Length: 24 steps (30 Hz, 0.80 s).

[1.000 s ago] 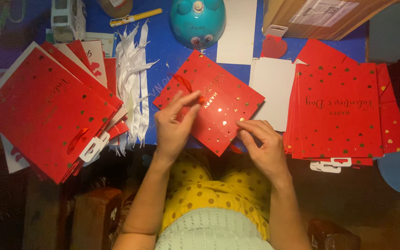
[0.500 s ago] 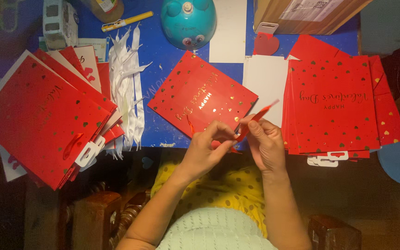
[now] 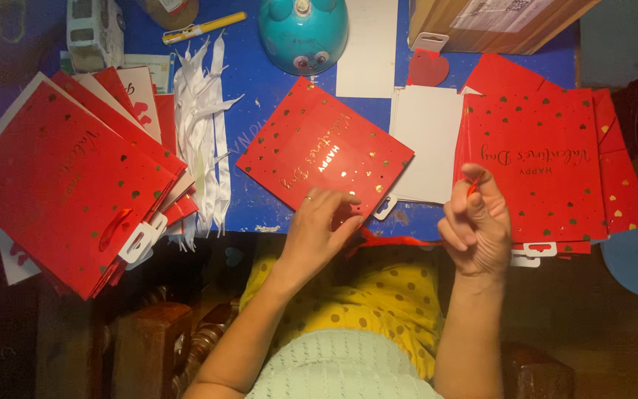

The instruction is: The person assembles red Valentine's Day gift bags by folding flat pieces into shape, inserting white paper liners, and threading ribbons through the handles. The person handles multiple bags one at a time, alternating between red and white ribbons, and stacks the finished bags on the table.

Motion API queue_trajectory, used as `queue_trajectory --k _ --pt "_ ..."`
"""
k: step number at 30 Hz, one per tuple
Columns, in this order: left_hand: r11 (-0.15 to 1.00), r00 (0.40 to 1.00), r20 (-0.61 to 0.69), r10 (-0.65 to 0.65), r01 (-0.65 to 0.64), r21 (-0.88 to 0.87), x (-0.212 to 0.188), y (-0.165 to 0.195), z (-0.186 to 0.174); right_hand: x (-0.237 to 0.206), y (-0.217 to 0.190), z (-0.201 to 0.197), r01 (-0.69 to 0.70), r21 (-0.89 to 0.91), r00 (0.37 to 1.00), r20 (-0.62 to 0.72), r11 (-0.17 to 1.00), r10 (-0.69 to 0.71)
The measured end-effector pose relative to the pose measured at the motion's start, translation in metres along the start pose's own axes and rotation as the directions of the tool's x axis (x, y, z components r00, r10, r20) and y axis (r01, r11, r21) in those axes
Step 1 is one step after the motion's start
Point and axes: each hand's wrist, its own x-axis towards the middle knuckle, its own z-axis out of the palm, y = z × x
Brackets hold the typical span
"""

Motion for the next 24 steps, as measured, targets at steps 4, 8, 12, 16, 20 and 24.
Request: queue_trajectory --k 4,8,12,16,20,24 --pt "0.989 0.998 0.035 0.054 -0.058 0.136 0.000 0.001 0.005 0.001 0.010 -0.002 -0.002 -0.188 1.000 0.019 0.982 0.006" --pt "0.985 0.999 0.023 0.031 -0.034 0.169 0.000 -0.005 0.016 -0.001 0.031 0.001 -0.049 -0.530 0.992 -0.121 0.847 -0.019" --pt "0.999 0.999 -0.044 -0.028 0.030 0.037 0.001 -0.016 0.022 0.001 0.041 0.008 -0.070 -0.752 0.992 -0.120 0.656 -0.032" --pt "0.933 0.962 0.042 -0.270 0.272 -0.237 0.011 -0.032 0.021 0.008 0.048 0.017 0.054 -0.900 0.997 0.024 0.433 -0.074" --pt "0.842 0.934 0.086 -0.346 0.350 -0.412 0.013 -0.048 0.016 0.012 0.061 0.025 0.100 -0.994 0.989 0.104 -0.049 -0.105" --pt "0.828 0.947 0.072 -0.312 0.308 -0.468 0.013 -0.056 0.018 0.014 0.070 0.031 0.140 -0.967 0.979 0.167 -0.211 -0.118"
